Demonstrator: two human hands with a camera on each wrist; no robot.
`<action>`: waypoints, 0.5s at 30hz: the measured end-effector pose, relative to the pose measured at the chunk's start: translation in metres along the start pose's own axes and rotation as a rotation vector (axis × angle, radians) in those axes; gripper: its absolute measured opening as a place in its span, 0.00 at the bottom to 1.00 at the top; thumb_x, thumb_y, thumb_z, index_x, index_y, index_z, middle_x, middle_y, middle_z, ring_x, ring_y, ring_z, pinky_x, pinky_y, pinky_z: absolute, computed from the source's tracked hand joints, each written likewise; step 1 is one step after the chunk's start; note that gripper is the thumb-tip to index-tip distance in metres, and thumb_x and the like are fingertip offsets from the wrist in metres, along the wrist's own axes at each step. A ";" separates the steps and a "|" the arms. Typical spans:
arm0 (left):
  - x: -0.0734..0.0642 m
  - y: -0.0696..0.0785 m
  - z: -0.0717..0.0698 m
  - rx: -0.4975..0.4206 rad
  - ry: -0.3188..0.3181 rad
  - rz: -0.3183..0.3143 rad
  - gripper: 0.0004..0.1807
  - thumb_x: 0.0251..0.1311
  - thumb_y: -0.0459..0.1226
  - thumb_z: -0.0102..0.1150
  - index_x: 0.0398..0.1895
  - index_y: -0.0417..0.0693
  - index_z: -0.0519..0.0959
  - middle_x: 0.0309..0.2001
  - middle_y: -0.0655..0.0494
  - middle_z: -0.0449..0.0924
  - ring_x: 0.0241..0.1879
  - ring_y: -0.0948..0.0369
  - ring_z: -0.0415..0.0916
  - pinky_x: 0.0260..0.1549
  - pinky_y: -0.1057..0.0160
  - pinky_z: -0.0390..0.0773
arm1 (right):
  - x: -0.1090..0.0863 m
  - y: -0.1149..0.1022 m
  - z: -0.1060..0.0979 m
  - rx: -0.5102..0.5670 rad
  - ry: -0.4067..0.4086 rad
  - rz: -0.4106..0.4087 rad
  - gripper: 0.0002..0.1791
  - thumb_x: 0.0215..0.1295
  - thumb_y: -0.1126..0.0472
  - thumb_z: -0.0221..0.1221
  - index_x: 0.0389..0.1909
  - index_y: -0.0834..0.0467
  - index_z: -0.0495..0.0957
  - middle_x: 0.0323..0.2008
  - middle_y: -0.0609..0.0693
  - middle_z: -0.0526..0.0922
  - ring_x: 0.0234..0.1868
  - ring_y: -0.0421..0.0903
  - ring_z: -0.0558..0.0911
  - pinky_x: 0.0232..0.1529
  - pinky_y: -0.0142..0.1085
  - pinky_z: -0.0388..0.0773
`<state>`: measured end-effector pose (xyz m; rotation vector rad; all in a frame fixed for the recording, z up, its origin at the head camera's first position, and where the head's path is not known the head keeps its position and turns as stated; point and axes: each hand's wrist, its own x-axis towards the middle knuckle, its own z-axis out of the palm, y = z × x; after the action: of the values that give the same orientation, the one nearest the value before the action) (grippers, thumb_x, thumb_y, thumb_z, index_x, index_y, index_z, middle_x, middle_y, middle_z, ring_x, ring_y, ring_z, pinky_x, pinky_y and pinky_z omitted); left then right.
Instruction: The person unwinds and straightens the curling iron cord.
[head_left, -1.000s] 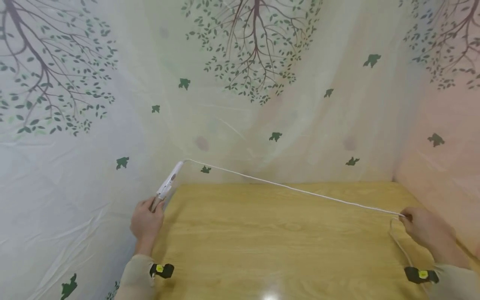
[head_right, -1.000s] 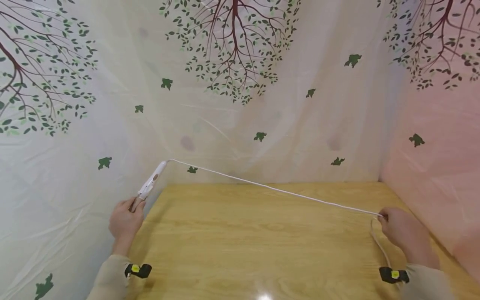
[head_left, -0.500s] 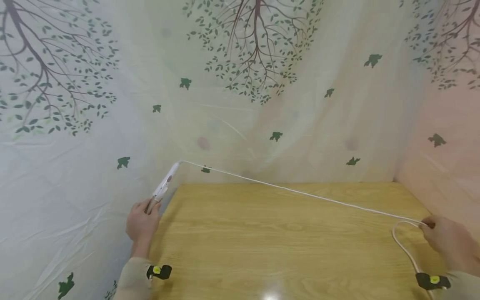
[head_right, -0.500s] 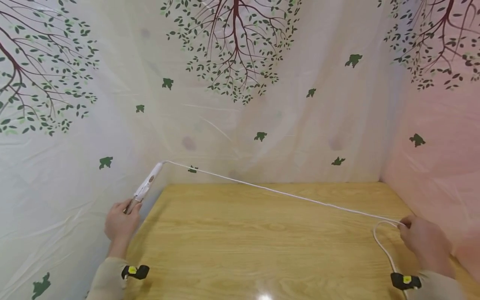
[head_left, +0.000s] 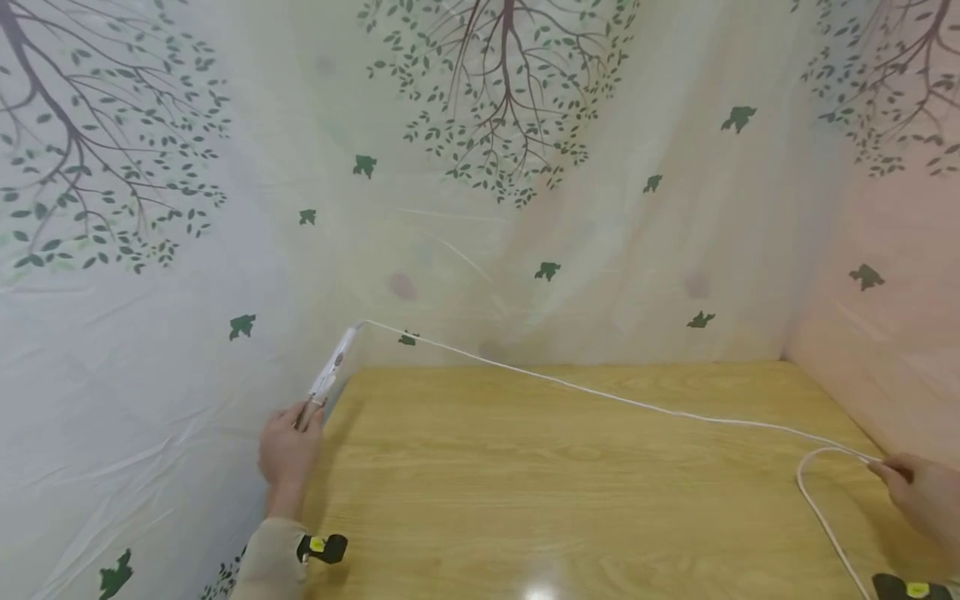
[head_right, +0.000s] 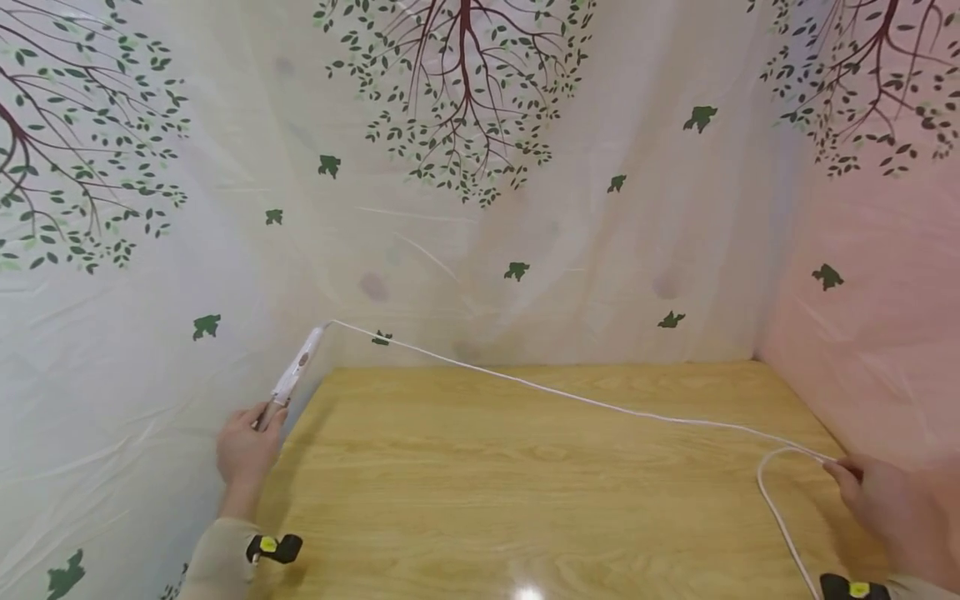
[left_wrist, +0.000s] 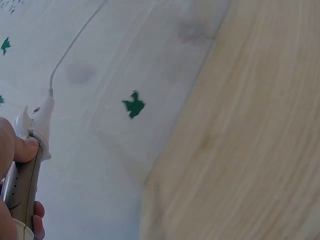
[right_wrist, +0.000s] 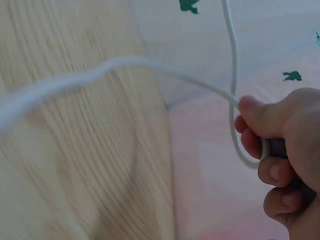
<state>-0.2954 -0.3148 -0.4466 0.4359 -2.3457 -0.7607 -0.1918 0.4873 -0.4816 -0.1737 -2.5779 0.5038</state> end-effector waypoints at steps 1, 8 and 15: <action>-0.002 0.001 0.003 0.001 -0.014 -0.003 0.23 0.62 0.47 0.62 0.55 0.41 0.80 0.46 0.39 0.79 0.39 0.42 0.77 0.30 0.44 0.74 | 0.001 -0.004 0.000 0.005 -0.038 0.038 0.21 0.72 0.60 0.52 0.34 0.78 0.76 0.16 0.50 0.75 0.14 0.34 0.63 0.15 0.32 0.62; -0.024 0.014 0.024 -0.014 -0.142 0.013 0.23 0.62 0.47 0.61 0.52 0.40 0.81 0.38 0.39 0.82 0.28 0.49 0.77 0.20 0.56 0.70 | 0.007 -0.038 0.015 0.098 -0.088 0.080 0.20 0.71 0.55 0.53 0.37 0.69 0.82 0.23 0.50 0.85 0.20 0.24 0.67 0.23 0.33 0.65; -0.057 0.022 0.048 -0.049 -0.370 -0.104 0.22 0.65 0.46 0.55 0.55 0.40 0.78 0.37 0.43 0.83 0.26 0.54 0.74 0.20 0.60 0.68 | 0.010 -0.081 0.044 0.202 -0.150 0.000 0.16 0.70 0.54 0.56 0.35 0.63 0.83 0.25 0.47 0.85 0.23 0.26 0.71 0.23 0.31 0.68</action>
<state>-0.2866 -0.2505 -0.4900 0.4275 -2.6542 -1.0186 -0.2246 0.4005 -0.4808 -0.0676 -2.6494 0.7993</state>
